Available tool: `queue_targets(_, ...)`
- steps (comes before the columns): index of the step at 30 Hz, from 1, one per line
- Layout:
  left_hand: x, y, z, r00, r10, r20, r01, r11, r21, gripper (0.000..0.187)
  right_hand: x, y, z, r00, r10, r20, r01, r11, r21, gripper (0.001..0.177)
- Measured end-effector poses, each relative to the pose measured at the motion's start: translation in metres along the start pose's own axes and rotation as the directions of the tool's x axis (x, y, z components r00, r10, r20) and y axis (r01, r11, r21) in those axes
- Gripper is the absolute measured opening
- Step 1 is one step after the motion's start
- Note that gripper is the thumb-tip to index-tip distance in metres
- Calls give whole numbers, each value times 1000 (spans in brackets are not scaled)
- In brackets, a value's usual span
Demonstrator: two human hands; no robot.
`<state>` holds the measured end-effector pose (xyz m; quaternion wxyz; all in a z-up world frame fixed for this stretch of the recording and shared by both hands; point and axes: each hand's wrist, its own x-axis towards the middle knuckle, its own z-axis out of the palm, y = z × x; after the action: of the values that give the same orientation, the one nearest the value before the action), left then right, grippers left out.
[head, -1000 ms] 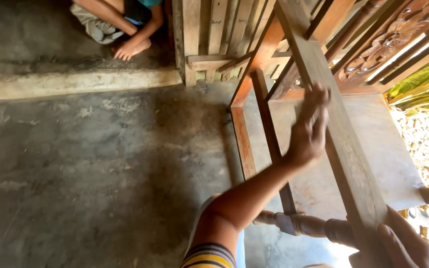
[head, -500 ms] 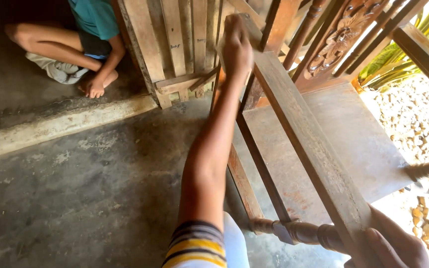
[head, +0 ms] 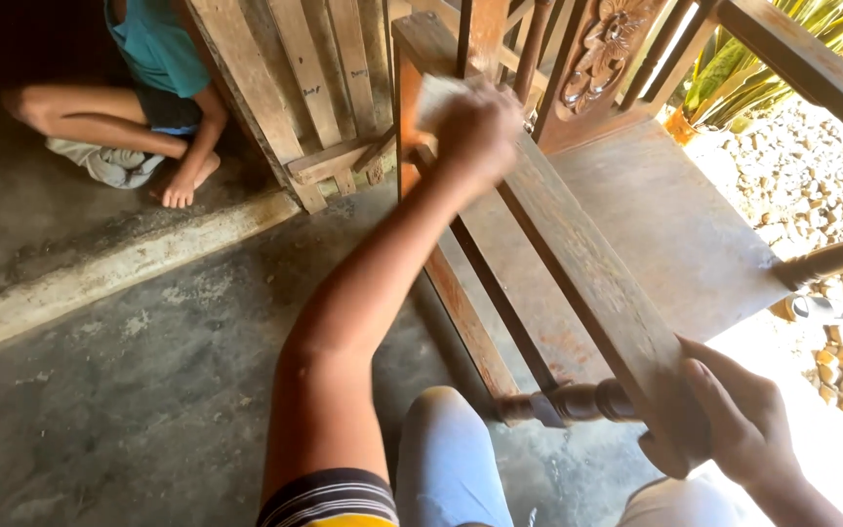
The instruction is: Sanding a wooden chair with sandpaper to smooth the surface.
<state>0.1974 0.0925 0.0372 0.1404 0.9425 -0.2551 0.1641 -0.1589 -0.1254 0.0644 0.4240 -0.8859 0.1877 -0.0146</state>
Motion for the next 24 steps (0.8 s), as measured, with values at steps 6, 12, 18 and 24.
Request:
queue_targets(6,-123,119,-38,863,492,-114,-494,778,-389,39,-1,1,4,995,-57,-81,66,991,117,45)
queue_targets(12,-17,19,-42,991,-4,134,35,973,-230,26,-3,-5,2,1000,19,-11,-17,978,208,46)
queue_targets(18,-162,149,-46,979,203,-31,-198,893,-404,29,-6,2,2,967,-242,-77,253,934,251,40)
queue_targets(24,-118,90,-25,971,232,-58,-236,890,-390,33,-15,-1,16,977,-154,-147,210,811,547,42)
